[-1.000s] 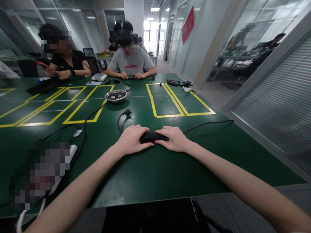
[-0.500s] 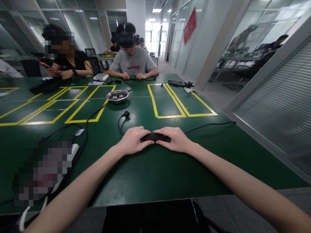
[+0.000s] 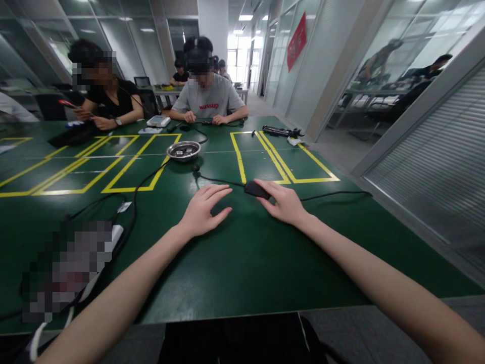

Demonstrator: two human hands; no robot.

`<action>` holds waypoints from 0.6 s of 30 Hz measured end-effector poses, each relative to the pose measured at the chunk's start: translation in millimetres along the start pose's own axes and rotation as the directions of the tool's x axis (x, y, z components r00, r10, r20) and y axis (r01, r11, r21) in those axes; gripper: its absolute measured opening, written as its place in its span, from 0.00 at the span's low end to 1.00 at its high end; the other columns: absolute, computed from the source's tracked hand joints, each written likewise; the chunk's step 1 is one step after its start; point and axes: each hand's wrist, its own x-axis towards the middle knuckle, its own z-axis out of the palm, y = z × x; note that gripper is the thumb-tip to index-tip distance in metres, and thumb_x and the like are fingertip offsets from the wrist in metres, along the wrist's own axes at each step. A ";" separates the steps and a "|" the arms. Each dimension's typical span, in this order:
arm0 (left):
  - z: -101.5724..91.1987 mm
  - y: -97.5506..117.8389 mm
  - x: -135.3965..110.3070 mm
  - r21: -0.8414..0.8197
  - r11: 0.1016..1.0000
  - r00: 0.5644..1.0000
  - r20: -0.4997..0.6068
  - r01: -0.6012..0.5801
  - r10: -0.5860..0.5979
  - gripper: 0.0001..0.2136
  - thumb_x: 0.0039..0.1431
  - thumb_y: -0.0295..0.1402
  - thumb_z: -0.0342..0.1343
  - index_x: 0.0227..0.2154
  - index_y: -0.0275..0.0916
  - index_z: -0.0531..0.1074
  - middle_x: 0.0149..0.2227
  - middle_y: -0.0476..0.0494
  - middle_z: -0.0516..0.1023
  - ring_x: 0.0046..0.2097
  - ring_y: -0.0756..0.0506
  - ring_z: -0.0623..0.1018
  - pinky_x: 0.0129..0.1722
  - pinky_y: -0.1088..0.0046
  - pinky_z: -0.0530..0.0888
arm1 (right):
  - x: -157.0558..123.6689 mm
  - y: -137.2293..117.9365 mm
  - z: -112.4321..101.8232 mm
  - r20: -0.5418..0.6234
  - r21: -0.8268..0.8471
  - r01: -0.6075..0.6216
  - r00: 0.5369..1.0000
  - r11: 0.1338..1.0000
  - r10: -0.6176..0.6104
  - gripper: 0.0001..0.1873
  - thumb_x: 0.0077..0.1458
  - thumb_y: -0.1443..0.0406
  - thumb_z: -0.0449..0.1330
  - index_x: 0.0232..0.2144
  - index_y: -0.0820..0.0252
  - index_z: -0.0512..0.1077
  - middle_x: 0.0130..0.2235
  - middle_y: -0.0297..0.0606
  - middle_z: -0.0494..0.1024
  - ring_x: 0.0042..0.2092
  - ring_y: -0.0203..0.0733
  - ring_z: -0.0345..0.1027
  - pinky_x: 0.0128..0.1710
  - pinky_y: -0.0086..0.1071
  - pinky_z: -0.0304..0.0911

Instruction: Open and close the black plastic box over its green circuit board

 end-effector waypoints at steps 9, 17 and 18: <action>4.6 -6.4 -1.9 -0.002 1.000 0.969 0.248 0.014 -0.013 0.12 0.68 0.35 0.54 0.49 0.39 0.77 0.43 0.40 0.83 0.46 0.42 0.80 0.48 0.62 0.77 | -3.2 78.6 -43.2 -0.375 0.020 -0.631 0.714 0.775 0.591 0.30 0.61 0.59 0.55 0.62 0.65 0.69 0.56 0.51 0.78 0.56 0.56 0.73 0.56 0.46 0.68; 7.5 -6.8 -3.7 0.003 0.999 0.963 0.266 0.040 -0.039 0.12 0.67 0.35 0.54 0.48 0.39 0.77 0.42 0.41 0.83 0.44 0.43 0.80 0.45 0.65 0.77 | -22.1 115.1 -43.1 -0.251 -0.150 -0.818 0.575 0.555 0.779 0.28 0.55 0.57 0.62 0.57 0.61 0.75 0.50 0.51 0.81 0.51 0.60 0.75 0.52 0.48 0.69; 7.3 -6.2 -3.5 0.003 0.999 0.962 0.270 0.043 -0.042 0.12 0.67 0.35 0.54 0.48 0.38 0.77 0.42 0.41 0.83 0.44 0.43 0.80 0.45 0.64 0.77 | -25.7 121.8 -42.3 -0.228 -0.156 -0.823 0.568 0.546 0.791 0.29 0.54 0.57 0.62 0.57 0.61 0.76 0.50 0.52 0.81 0.51 0.61 0.75 0.51 0.48 0.70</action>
